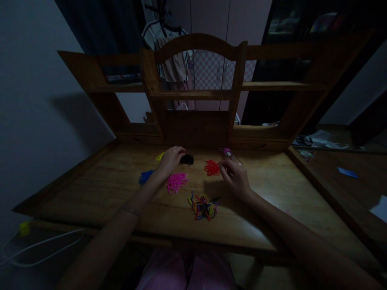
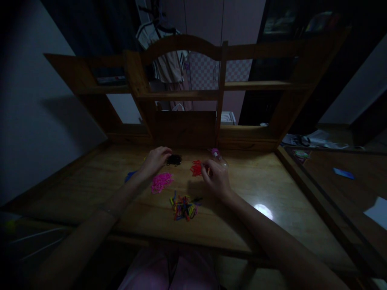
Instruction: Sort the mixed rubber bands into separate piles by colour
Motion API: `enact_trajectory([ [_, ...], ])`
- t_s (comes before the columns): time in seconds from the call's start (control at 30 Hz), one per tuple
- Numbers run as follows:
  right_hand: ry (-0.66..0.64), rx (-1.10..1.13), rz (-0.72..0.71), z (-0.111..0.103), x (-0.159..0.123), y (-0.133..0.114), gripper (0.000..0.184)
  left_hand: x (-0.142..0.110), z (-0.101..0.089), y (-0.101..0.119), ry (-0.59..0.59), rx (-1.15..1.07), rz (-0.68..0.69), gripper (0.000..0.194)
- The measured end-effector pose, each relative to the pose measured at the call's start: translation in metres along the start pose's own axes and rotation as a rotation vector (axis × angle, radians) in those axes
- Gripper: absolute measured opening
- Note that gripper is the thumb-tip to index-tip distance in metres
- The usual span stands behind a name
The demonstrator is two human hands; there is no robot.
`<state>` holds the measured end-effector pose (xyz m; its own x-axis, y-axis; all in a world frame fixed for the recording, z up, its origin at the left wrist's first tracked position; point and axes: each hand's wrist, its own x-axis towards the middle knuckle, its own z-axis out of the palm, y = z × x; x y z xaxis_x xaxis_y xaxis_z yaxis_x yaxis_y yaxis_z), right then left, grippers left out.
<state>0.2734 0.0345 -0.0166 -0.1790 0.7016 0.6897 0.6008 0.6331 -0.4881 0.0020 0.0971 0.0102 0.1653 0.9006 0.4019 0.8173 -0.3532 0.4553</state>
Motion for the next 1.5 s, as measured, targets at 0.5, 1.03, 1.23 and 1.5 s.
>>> enact_trajectory([
  [0.5, -1.001, 0.438, 0.049, -0.021, 0.011, 0.008, 0.017, -0.124, -0.023, 0.074, -0.351, -0.167, 0.059, 0.026],
  [1.03, -1.121, 0.244, -0.031, -0.028, 0.011, -0.003, 0.012, -0.175, 0.014, 0.075, -0.062, -0.547, -0.388, 0.021],
  [1.23, -1.16, 0.476, 0.158, -0.033, 0.016, 0.002, 0.011, -0.177, 0.013, 0.08, -0.012, -0.521, -0.353, 0.016],
  [1.5, -1.155, 0.665, 0.306, -0.028, 0.015, -0.001, 0.029, -0.179, 0.027, 0.099, -0.074, -0.435, -0.14, 0.013],
])
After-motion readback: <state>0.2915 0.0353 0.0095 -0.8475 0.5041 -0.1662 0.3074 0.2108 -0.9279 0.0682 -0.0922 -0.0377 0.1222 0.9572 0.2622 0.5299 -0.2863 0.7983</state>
